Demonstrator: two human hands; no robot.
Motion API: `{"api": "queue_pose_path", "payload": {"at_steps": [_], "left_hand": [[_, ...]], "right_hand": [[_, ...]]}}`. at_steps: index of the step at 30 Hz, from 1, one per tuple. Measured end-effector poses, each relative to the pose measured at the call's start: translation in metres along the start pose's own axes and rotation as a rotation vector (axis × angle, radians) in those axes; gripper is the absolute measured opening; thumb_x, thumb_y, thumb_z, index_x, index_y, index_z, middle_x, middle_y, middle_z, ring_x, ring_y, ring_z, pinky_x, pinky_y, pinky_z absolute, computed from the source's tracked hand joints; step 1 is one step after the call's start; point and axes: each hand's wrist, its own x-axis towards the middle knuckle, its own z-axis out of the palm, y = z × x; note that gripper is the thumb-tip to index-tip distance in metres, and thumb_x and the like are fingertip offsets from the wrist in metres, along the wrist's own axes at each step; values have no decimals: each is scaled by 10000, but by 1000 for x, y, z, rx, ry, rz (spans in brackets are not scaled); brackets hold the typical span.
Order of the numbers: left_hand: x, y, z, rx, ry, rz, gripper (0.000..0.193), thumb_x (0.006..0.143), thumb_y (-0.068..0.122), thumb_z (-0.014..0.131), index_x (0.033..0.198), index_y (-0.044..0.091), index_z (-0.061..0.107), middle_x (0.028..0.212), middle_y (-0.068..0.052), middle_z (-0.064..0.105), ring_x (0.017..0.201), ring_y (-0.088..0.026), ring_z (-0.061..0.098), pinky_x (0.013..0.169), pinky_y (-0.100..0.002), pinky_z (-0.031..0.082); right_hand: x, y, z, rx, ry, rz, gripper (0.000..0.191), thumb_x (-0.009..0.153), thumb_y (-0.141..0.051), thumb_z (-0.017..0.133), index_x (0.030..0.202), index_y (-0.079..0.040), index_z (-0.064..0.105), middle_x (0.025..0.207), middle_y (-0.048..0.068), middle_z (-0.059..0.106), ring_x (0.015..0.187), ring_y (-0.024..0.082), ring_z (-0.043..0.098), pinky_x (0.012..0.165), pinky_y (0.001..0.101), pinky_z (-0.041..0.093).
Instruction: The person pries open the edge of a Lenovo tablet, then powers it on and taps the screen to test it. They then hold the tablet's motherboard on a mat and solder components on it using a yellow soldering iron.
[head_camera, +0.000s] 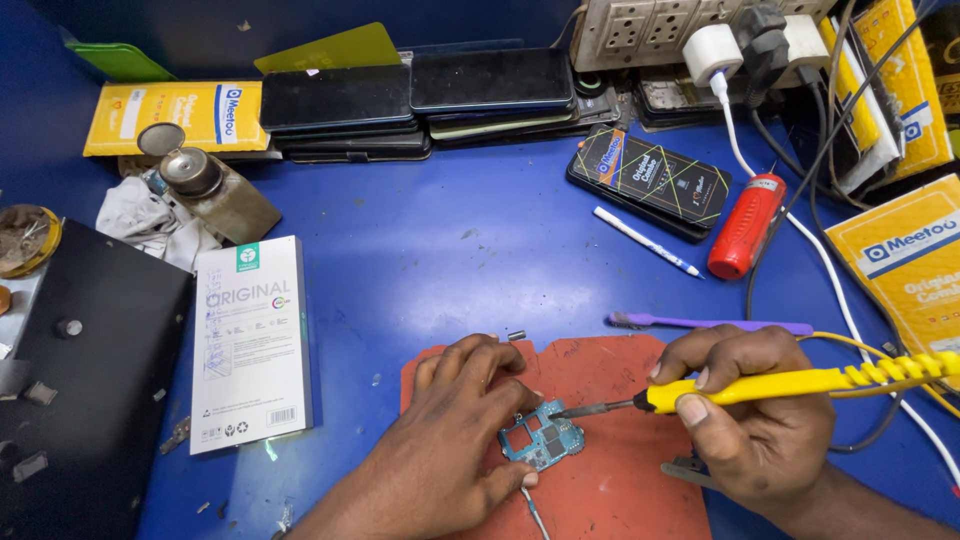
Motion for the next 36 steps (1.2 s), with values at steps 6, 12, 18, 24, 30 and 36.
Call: {"api": "queue_pose_path", "payload": {"at_steps": [6, 12, 18, 24, 30, 36], "left_hand": [[0, 0, -1, -8, -10, -13, 526, 742, 266, 861, 1181, 48, 670, 1403, -150, 480, 1415, -358, 330, 1126, -535, 254], [0, 1, -1, 7, -10, -12, 530, 742, 269, 860, 1188, 54, 671, 1394, -151, 484, 1413, -363, 329, 1121, -538, 256], [0, 2, -1, 17, 10, -12, 531, 726, 279, 867, 1174, 69, 675, 1382, -145, 489, 1408, -360, 344, 1117, -532, 274], [0, 1, -1, 27, 24, 3, 532, 723, 282, 872, 1167, 67, 673, 1381, -156, 484, 1402, -378, 340, 1114, -543, 264], [0, 1, -1, 23, 17, -1, 540, 723, 285, 871, 1175, 67, 670, 1386, -154, 485, 1408, -376, 339, 1121, -544, 259], [-1, 1, 0, 13, 30, 7, 538, 718, 277, 877, 1171, 67, 675, 1385, -157, 487, 1403, -375, 341, 1119, -544, 257]], "right_hand": [[0, 0, 0, 0, 3, -2, 238, 917, -27, 629, 1077, -86, 463, 1011, 182, 693, 845, 157, 684, 766, 299, 603], [0, -1, 0, 3, -3, 1, 241, 919, -30, 628, 1081, -86, 459, 1015, 182, 692, 851, 159, 683, 766, 299, 602], [0, 0, 0, 5, 2, -7, 235, 925, -36, 628, 1082, -86, 461, 1016, 183, 695, 847, 156, 684, 770, 301, 603], [0, -2, 0, -6, 9, -6, 234, 933, -48, 630, 1086, -83, 457, 1015, 183, 694, 856, 164, 694, 775, 302, 608], [0, -2, 2, -13, 12, -11, 231, 940, -52, 634, 1086, -82, 457, 1013, 178, 696, 856, 165, 696, 777, 302, 609], [1, -2, 1, -20, 6, -10, 226, 936, -45, 629, 1080, -82, 458, 1010, 176, 700, 852, 162, 699, 770, 298, 608]]}}
